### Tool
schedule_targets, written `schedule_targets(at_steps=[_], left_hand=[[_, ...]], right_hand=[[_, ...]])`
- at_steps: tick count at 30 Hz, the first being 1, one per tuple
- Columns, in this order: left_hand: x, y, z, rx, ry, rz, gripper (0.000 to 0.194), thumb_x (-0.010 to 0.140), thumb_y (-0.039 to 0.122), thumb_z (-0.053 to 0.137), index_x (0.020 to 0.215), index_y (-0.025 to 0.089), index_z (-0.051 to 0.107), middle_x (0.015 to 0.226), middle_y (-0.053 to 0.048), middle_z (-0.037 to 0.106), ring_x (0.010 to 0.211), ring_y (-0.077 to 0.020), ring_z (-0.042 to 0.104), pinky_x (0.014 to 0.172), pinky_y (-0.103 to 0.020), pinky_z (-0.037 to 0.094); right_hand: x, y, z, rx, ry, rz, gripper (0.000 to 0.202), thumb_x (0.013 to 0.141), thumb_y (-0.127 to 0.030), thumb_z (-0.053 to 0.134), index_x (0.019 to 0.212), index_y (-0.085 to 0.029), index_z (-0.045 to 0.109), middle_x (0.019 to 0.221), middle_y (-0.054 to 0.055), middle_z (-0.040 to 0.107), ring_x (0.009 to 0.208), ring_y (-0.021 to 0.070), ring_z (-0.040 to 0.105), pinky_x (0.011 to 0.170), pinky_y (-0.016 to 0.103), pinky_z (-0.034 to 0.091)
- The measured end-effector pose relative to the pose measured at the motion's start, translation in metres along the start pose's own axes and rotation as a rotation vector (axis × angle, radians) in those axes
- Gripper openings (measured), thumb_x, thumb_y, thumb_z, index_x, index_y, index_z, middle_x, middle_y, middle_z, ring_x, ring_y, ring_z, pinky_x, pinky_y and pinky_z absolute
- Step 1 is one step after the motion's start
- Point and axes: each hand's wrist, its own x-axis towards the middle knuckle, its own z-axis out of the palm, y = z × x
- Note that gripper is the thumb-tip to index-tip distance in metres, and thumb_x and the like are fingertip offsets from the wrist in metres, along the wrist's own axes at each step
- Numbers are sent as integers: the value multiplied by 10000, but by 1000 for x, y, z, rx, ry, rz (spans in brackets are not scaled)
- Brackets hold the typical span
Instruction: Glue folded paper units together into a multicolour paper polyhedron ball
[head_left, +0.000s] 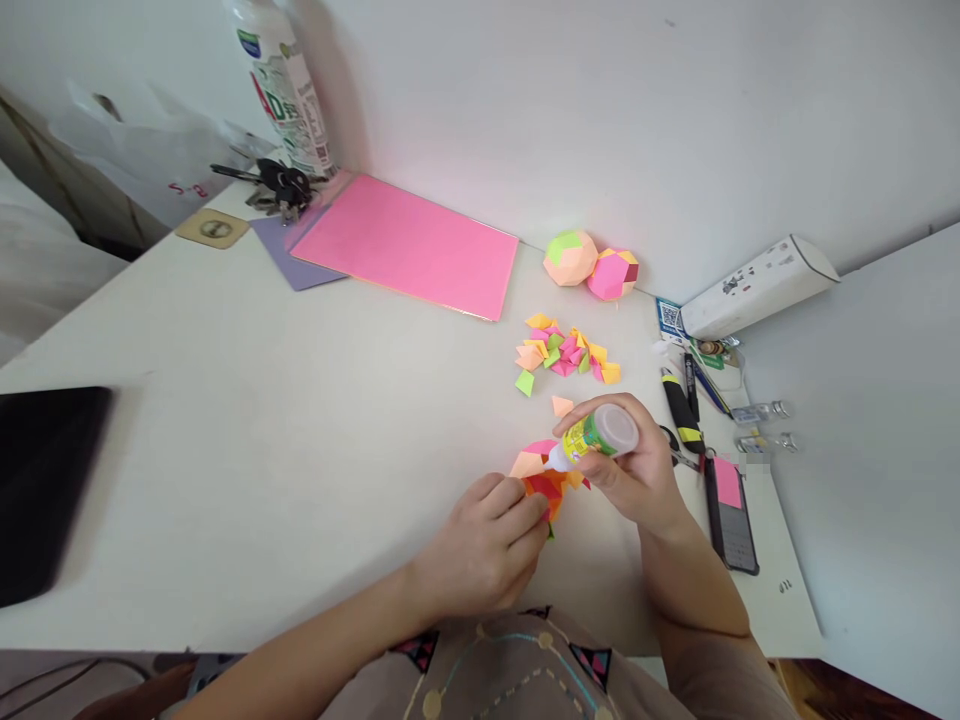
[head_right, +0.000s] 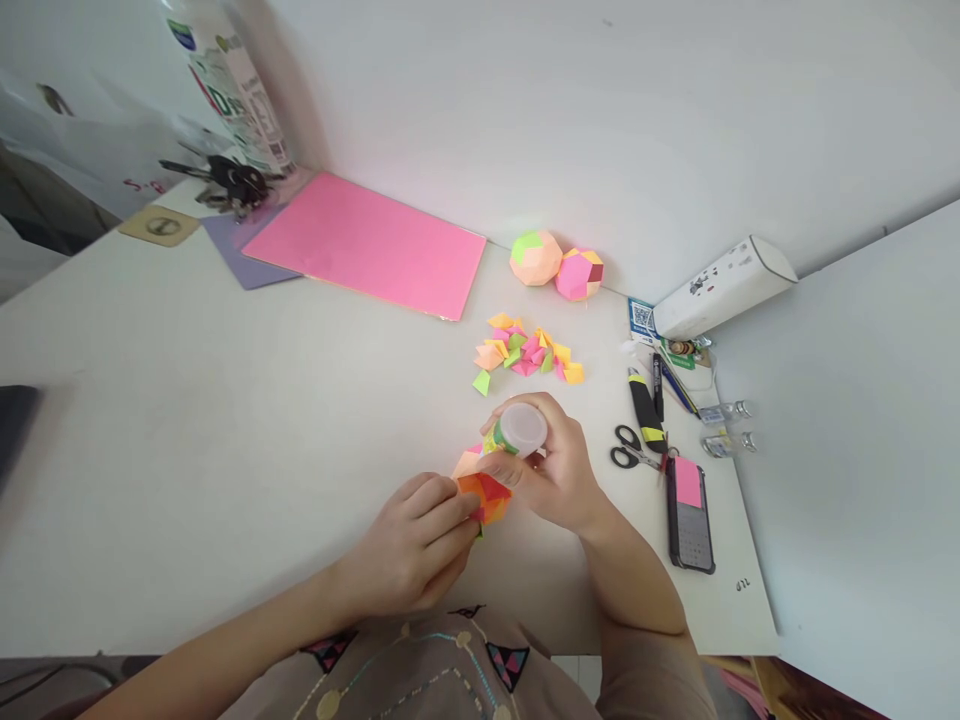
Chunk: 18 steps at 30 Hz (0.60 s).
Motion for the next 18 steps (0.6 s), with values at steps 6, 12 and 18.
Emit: schedule_targets(at_steps=[6,12,18], left_hand=[[-3,0,-4,-40,-46,-99,138,780,141,493,859,157,606,1092,-114,639,828,-239,430,717,-411,387],[-8,3,-10,40,-170,-170,177,749,120,509,899,158,595,1290,-93,566,913,-269,445,759,-447,397],[-9,4,-10,73,-194,-110,132,758,118,486,846,153,577,1208,-123,599,746,-208,489,607,-353,406]], right_hand=[[0,1,0,21,55,14,349,781,-513,644,946,-218,557,866,61,677,735,187,622,666,332,533],[3,4,2,202,136,31,300,788,-458,663,912,-202,566,854,56,674,636,140,582,543,271,486],[5,7,4,280,114,74,295,788,-444,668,908,-193,570,823,44,671,498,86,484,415,220,386]])
